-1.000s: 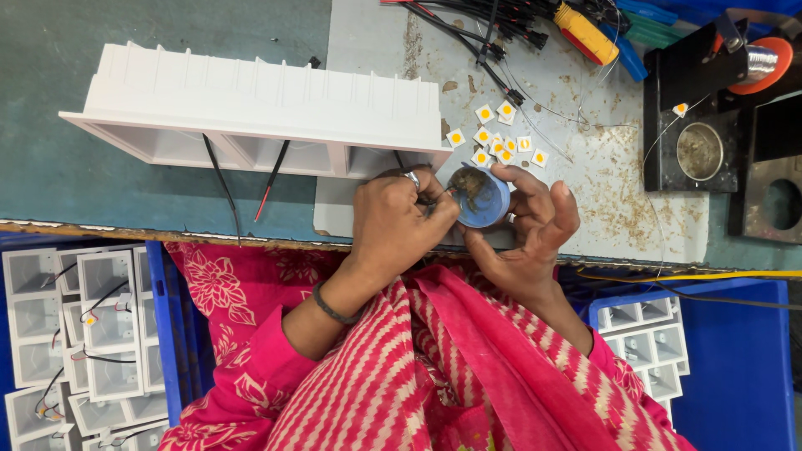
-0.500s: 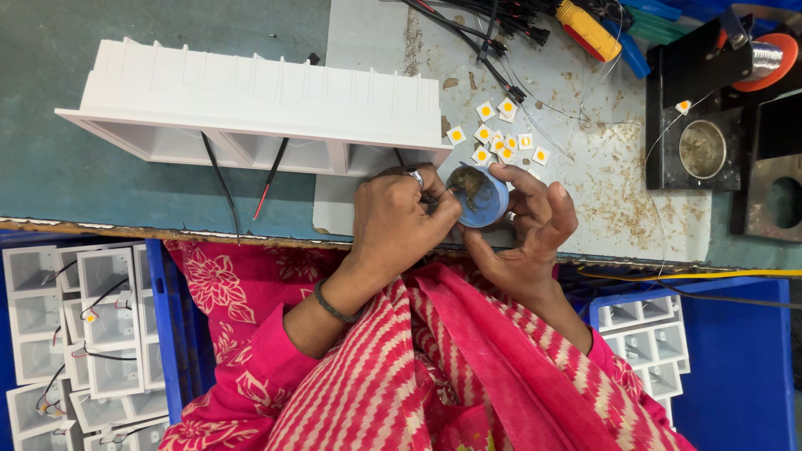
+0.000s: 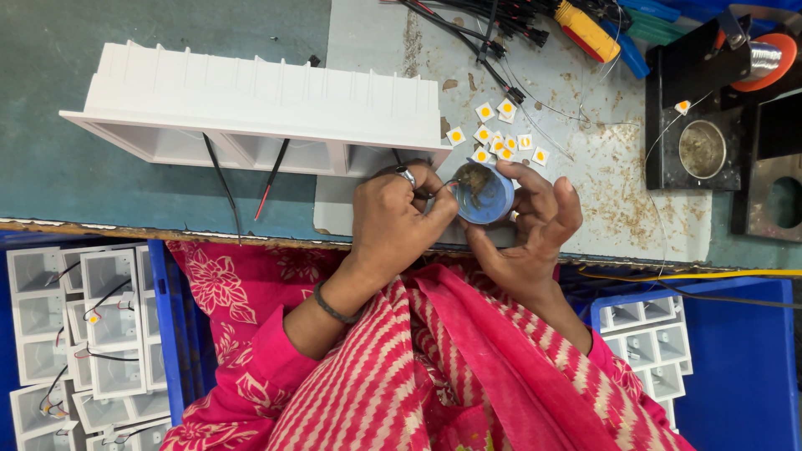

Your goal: The person solders wires onto small LED chips at a workbench, holding each LED with one hand while applying a soldering iron with the other, dipping the iron in a flux container between joints. They then open a plastic case of LED chips, pour chips onto the bench, and arrange them in a group.

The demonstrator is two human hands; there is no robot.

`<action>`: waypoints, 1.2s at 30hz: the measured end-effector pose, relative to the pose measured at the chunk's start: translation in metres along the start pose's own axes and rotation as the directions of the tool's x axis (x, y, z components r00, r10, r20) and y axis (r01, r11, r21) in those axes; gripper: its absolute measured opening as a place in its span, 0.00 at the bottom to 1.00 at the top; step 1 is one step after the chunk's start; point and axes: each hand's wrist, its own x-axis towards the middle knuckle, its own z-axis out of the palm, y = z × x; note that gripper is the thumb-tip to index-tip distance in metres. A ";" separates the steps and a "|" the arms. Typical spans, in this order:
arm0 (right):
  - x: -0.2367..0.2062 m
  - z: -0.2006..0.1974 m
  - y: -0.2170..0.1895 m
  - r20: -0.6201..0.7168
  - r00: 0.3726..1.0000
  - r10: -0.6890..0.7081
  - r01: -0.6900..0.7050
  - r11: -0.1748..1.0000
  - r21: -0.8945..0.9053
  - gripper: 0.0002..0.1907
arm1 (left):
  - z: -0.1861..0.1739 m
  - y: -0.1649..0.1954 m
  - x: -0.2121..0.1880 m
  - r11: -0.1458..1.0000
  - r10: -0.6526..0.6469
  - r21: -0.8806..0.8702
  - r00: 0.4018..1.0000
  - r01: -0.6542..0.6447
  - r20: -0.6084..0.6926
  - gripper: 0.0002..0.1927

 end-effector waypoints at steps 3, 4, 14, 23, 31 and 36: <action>-0.002 0.001 -0.001 0.007 1.000 0.016 -0.016 0.999 0.048 0.62 | -0.001 0.000 -0.001 1.000 0.000 0.015 1.000 0.000 0.004 0.09; -0.002 0.001 -0.002 0.010 1.000 0.023 -0.024 0.997 0.072 0.62 | -0.001 0.000 -0.001 1.000 0.001 0.024 1.000 -0.001 0.005 0.10; 0.000 0.000 -0.001 0.027 1.000 0.009 -0.012 0.994 0.107 0.62 | 0.000 -0.001 0.000 0.999 0.024 0.022 1.000 -0.024 -0.015 0.09; 0.000 0.000 0.000 0.028 1.000 0.001 -0.004 0.996 0.093 0.62 | 0.000 -0.001 0.000 0.999 0.027 0.026 1.000 -0.027 -0.008 0.09; -0.003 -0.001 -0.002 0.023 1.000 0.006 -0.008 0.997 0.079 0.62 | 0.001 -0.003 -0.004 0.991 0.005 -0.136 1.000 -0.006 -0.001 0.09; -0.003 -0.002 -0.002 0.028 0.999 0.017 -0.019 0.995 0.101 0.62 | -0.001 -0.005 -0.004 0.978 -0.003 -0.209 1.000 0.006 0.018 0.08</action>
